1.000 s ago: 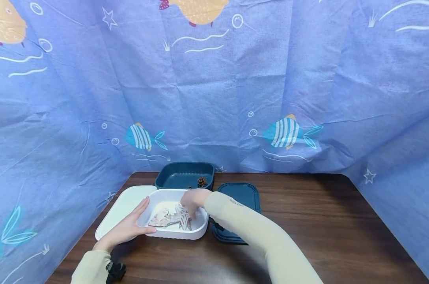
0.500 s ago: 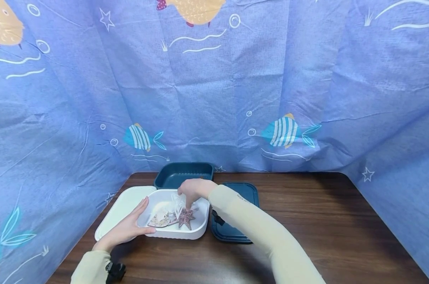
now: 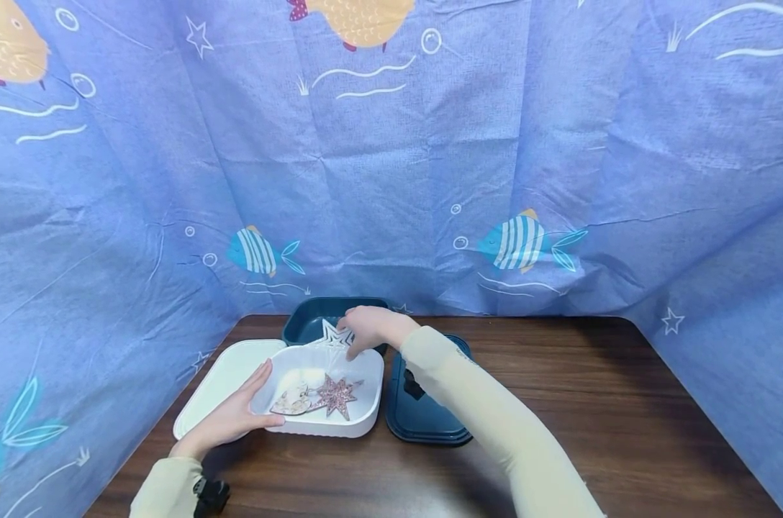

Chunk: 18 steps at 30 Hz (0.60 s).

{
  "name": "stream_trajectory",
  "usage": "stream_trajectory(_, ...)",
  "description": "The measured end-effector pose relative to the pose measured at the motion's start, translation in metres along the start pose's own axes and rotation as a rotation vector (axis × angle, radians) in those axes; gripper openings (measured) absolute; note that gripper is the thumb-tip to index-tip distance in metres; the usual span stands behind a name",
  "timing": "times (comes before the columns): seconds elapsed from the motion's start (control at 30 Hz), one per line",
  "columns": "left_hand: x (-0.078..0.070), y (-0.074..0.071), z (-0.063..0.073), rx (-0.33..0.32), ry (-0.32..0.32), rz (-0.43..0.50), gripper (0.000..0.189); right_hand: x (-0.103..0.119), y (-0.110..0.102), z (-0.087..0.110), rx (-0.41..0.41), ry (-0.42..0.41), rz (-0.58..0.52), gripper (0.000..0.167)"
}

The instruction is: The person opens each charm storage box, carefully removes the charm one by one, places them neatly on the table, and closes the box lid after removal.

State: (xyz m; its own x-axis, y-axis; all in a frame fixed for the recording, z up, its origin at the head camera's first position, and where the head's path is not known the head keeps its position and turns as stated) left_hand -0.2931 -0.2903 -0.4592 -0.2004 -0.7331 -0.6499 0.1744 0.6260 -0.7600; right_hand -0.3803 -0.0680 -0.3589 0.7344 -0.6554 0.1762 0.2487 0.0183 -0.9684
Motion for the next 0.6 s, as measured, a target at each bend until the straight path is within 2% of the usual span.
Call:
stream_trajectory(0.37,-0.002,-0.001,0.001,0.002,-0.012,-0.005,0.121,-0.035,-0.016,0.025,-0.114,0.083,-0.073,0.063)
stream_trajectory(0.6,-0.002,-0.001,0.002,0.003,-0.01,-0.006,0.12,-0.07,-0.021,0.044,-0.195,0.126,-0.094,0.064)
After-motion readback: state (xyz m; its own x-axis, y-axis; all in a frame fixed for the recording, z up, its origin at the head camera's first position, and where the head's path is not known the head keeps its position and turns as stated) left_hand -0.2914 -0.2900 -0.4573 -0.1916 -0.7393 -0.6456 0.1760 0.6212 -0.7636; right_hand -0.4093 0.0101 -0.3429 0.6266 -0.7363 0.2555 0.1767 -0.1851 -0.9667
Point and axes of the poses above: each hand's wrist, its own z-axis away from the middle knuckle, its own y-axis out of the palm, x = y × z, the point moved 8 cm from there along -z, towards the middle knuckle, and after that the axes turned 2 degrees about x, right-handed, at the moved point
